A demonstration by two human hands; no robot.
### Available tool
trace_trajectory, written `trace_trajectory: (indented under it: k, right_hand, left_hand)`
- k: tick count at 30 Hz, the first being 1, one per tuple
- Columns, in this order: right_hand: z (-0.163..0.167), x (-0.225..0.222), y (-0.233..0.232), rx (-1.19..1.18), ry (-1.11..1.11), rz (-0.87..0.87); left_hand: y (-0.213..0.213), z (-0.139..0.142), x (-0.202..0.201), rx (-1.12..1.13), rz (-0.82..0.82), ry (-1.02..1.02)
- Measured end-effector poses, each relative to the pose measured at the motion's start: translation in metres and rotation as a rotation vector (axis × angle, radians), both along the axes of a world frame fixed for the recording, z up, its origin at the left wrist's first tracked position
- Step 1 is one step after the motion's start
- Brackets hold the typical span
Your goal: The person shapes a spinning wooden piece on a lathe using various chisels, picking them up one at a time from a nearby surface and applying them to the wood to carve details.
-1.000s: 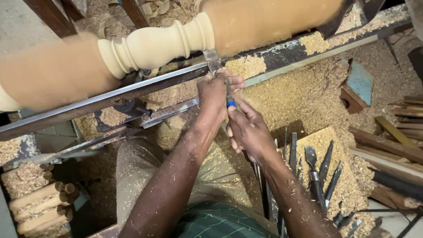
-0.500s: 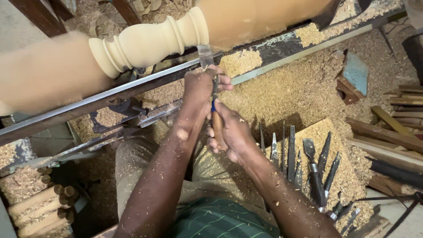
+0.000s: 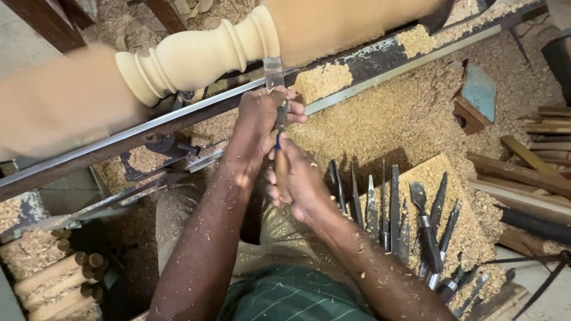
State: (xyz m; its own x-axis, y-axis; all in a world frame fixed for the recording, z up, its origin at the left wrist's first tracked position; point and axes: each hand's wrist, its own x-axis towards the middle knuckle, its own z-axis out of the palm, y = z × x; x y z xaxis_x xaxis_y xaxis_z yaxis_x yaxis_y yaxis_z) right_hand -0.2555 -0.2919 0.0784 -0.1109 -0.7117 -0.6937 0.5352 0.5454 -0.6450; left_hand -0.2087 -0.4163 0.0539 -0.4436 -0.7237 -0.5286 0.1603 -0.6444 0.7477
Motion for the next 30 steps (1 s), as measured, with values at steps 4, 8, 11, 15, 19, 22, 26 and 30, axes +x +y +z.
trace_trajectory:
  k: [4,8,11,15,19,22,26,30]
  right_hand:
    - [0.0,-0.026,0.003,0.052,0.067,0.037]
    - [0.0,-0.054,0.005,0.092,0.077,0.098]
    - [0.002,-0.076,0.005,0.08,0.064,0.147]
    - [0.002,-0.1,0.006,0.029,-0.018,0.199]
    - [0.001,-0.116,0.006,0.028,-0.011,0.229]
    - [-0.003,-0.123,0.007,0.008,0.014,0.257]
    - [-0.012,-0.129,0.018,0.019,0.152,0.361]
    - [-0.016,-0.15,0.064,-0.013,0.217,0.354]
  left_hand:
    - [0.001,-0.011,-0.011,0.001,0.014,0.052]
    - [0.006,-0.018,-0.02,-0.055,0.027,0.091]
    - [0.011,-0.023,-0.029,-0.101,0.053,0.094]
    - [0.014,-0.027,-0.042,-0.104,0.087,0.127]
    - [0.017,-0.028,-0.052,-0.063,0.113,0.101]
    - [0.017,-0.024,-0.057,-0.022,0.134,0.074]
    - [0.024,-0.014,-0.056,0.058,0.112,-0.007]
    - [0.033,-0.004,-0.028,-0.47,-0.339,-0.629]
